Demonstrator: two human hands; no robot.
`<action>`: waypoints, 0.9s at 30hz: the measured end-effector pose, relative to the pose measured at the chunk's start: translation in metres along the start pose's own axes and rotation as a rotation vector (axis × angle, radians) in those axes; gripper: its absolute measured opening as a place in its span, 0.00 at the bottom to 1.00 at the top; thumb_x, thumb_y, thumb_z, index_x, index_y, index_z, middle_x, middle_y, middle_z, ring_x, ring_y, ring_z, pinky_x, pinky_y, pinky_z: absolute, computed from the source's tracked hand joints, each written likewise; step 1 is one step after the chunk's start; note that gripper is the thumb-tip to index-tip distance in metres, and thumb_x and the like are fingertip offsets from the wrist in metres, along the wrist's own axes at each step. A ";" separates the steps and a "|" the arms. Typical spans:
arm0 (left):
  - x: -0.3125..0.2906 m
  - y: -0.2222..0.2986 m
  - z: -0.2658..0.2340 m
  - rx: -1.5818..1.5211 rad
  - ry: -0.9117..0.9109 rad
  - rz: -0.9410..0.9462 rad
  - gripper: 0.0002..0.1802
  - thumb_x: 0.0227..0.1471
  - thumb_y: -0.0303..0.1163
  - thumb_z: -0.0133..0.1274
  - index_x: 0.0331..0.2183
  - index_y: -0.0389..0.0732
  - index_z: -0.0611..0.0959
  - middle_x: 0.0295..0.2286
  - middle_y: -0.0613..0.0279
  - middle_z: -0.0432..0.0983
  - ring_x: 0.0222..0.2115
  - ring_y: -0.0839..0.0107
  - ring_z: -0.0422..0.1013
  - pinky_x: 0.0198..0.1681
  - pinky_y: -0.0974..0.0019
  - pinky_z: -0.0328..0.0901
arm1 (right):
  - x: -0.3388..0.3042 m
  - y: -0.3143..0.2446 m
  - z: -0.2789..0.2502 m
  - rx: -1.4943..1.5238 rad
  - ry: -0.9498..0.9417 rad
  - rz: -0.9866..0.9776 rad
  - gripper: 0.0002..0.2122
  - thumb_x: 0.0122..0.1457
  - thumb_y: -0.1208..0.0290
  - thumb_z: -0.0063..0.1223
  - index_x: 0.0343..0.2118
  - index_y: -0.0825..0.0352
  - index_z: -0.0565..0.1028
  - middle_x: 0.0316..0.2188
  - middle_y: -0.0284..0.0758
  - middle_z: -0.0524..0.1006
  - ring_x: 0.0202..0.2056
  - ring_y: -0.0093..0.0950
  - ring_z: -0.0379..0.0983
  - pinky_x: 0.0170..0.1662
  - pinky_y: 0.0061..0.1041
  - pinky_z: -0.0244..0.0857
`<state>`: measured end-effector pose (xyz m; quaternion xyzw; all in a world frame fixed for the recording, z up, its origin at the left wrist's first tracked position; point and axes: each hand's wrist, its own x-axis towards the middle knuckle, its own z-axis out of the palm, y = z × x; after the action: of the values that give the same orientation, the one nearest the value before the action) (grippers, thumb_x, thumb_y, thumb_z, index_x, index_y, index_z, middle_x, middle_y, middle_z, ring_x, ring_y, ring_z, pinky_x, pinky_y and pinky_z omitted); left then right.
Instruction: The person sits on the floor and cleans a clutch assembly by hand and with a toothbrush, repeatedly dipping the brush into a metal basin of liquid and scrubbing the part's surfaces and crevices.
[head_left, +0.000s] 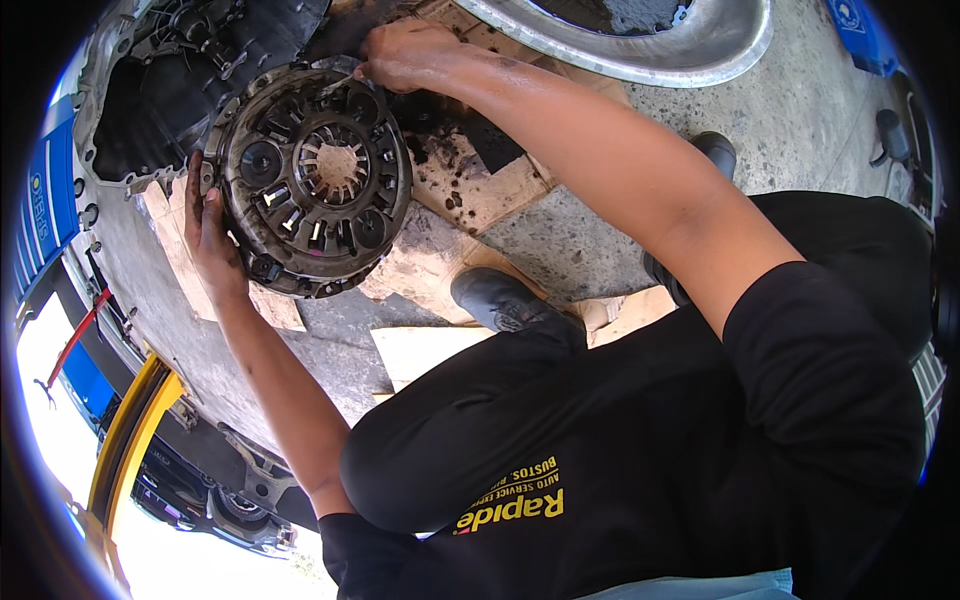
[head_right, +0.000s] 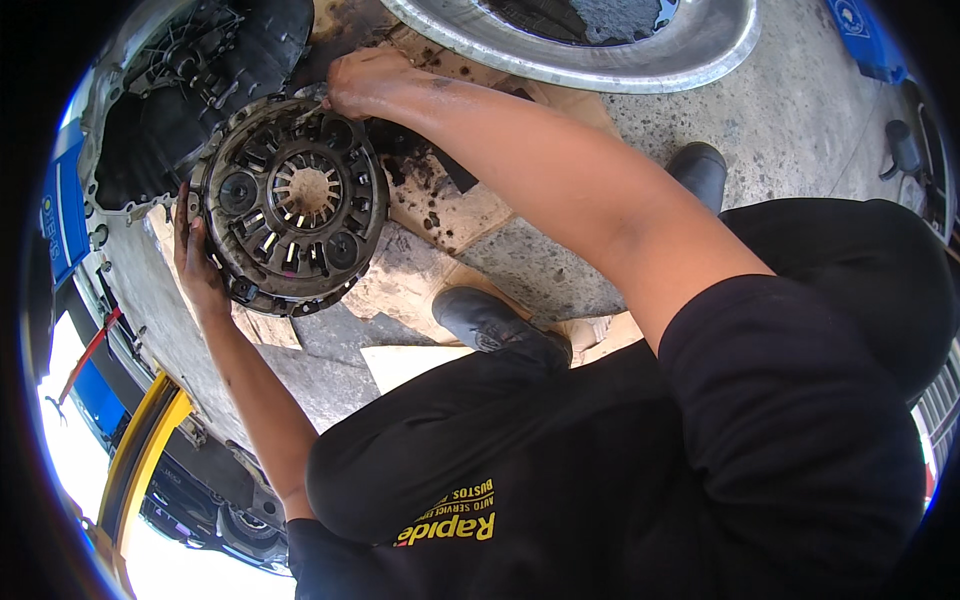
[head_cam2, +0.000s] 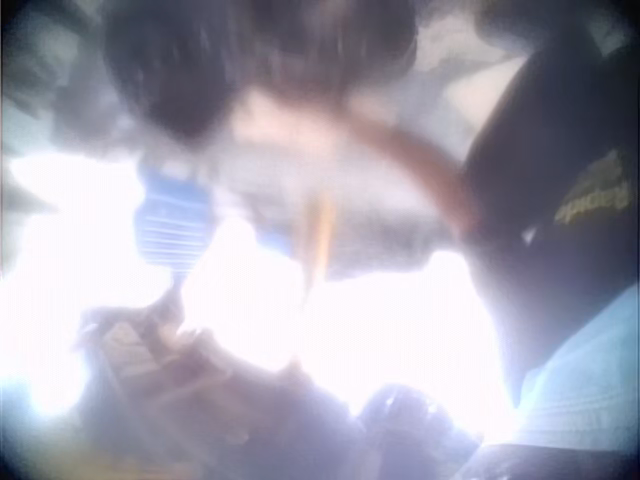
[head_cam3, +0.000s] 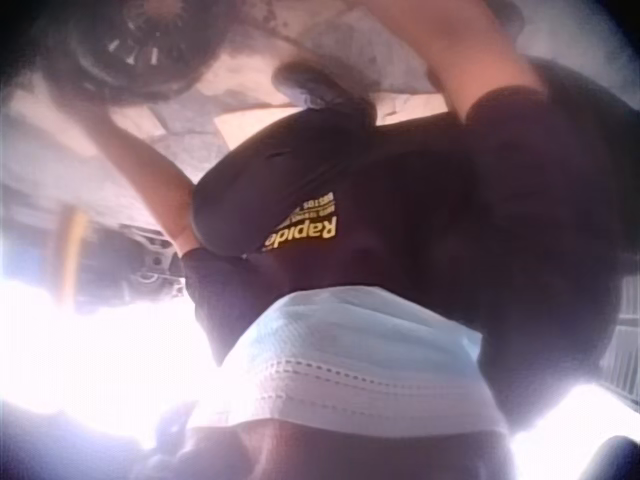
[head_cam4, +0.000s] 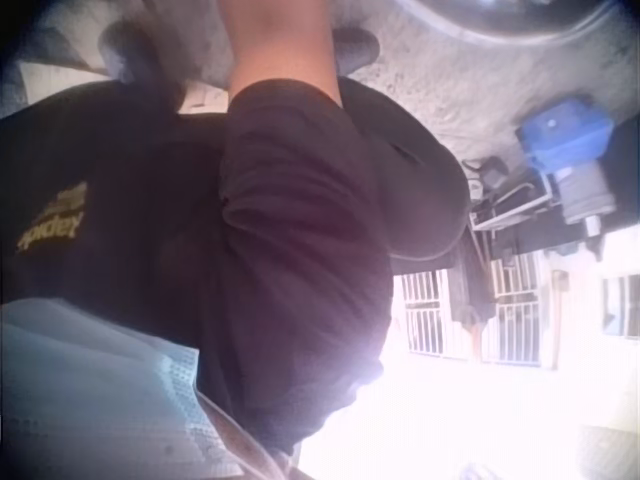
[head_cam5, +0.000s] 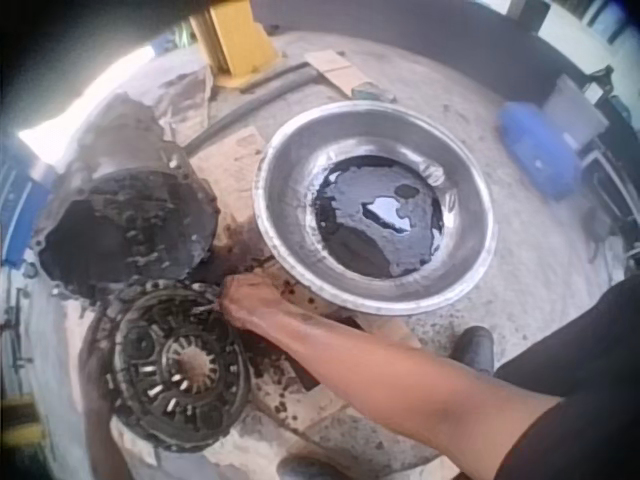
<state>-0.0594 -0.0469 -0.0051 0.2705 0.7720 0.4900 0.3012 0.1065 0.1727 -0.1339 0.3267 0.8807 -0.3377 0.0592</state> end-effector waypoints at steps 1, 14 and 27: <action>0.001 0.000 0.001 0.003 0.004 0.004 0.31 0.60 0.36 0.46 0.63 0.37 0.67 0.60 0.51 0.64 0.59 0.62 0.64 0.64 0.61 0.56 | 0.008 -0.002 -0.004 -0.033 -0.040 -0.014 0.21 0.64 0.48 0.49 0.48 0.61 0.79 0.38 0.42 0.82 0.44 0.41 0.79 0.48 0.43 0.71; 0.011 -0.002 -0.008 0.121 -0.049 0.035 0.30 0.61 0.33 0.47 0.63 0.35 0.67 0.60 0.50 0.64 0.60 0.62 0.61 0.65 0.61 0.53 | 0.009 -0.004 -0.011 -0.060 0.130 -0.282 0.12 0.58 0.61 0.56 0.31 0.64 0.83 0.27 0.42 0.81 0.33 0.42 0.81 0.35 0.35 0.75; 0.020 0.020 0.019 0.075 -0.052 0.037 0.28 0.60 0.27 0.43 0.61 0.34 0.69 0.60 0.50 0.64 0.59 0.64 0.63 0.64 0.63 0.54 | -0.041 0.008 0.067 0.982 -0.326 0.197 0.25 0.68 0.45 0.43 0.28 0.64 0.77 0.15 0.32 0.70 0.23 0.28 0.70 0.33 0.37 0.65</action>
<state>-0.0570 -0.0138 0.0025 0.3084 0.7766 0.4592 0.3015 0.1354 0.1130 -0.1762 0.3402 0.5634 -0.7499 0.0670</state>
